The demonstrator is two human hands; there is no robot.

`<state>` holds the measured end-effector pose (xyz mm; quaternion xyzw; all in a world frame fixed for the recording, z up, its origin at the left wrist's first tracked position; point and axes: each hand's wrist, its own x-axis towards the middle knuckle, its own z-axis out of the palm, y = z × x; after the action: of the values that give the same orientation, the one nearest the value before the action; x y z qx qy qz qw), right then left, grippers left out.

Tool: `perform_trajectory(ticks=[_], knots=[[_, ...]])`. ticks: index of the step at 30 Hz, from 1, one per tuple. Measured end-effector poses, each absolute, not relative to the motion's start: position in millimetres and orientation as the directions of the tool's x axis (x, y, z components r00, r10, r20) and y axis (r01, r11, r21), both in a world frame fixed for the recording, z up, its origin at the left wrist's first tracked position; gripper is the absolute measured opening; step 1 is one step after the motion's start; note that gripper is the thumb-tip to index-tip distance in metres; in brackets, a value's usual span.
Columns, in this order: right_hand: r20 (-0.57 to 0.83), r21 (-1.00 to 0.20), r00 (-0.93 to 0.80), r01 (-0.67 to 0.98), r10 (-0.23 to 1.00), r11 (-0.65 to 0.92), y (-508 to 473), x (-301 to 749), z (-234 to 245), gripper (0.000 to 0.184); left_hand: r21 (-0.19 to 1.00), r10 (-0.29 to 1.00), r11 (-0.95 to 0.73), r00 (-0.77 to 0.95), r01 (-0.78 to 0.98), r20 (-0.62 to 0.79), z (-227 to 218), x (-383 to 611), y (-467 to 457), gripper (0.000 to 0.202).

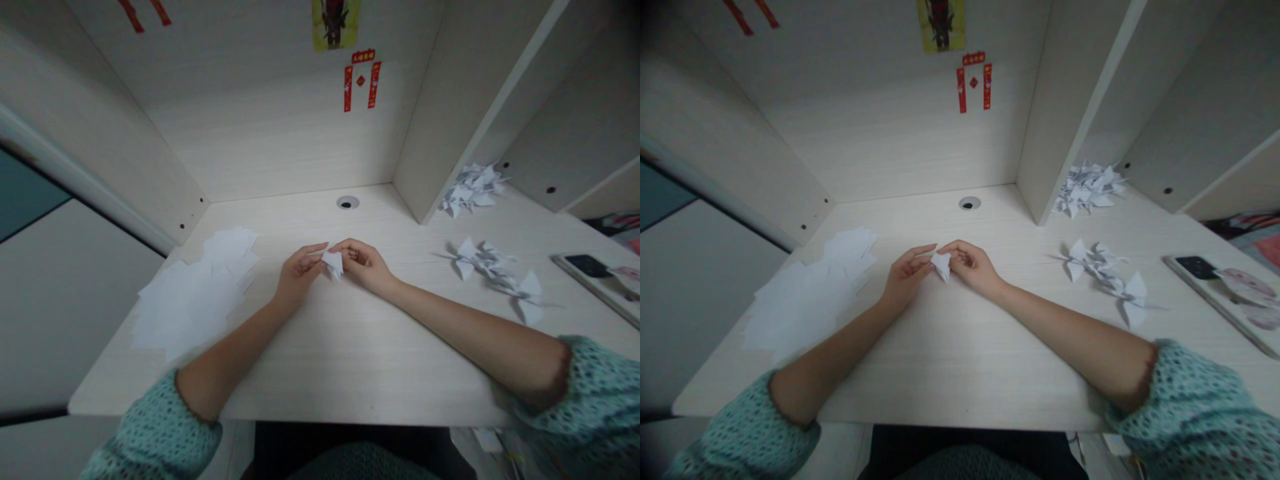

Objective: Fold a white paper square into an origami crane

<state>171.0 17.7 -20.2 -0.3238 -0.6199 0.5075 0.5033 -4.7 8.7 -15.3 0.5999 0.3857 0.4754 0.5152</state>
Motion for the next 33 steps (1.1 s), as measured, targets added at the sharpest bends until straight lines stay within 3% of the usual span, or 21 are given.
perform_trajectory(ticks=[7, 17, 33], knots=[[0.268, -0.96, -0.319, -0.169, 0.909, 0.224, 17, 173, -20, 0.021, 0.99, 0.951, -0.108, 0.282, -0.093, 0.13, -11, -4, 8, 0.044], [0.316, -0.948, -0.281, -0.058, 0.906, 0.313, 18, 173, -22, 0.023, 0.999, 0.981, -0.031, 0.191, -0.037, 0.037, -11, -1, 11, 0.049], [0.291, -0.953, -0.351, -0.027, 0.89, 0.301, 18, 175, -19, 0.024, 0.998, 0.986, -0.055, 0.159, -0.005, 0.055, -15, -5, 13, 0.042]])
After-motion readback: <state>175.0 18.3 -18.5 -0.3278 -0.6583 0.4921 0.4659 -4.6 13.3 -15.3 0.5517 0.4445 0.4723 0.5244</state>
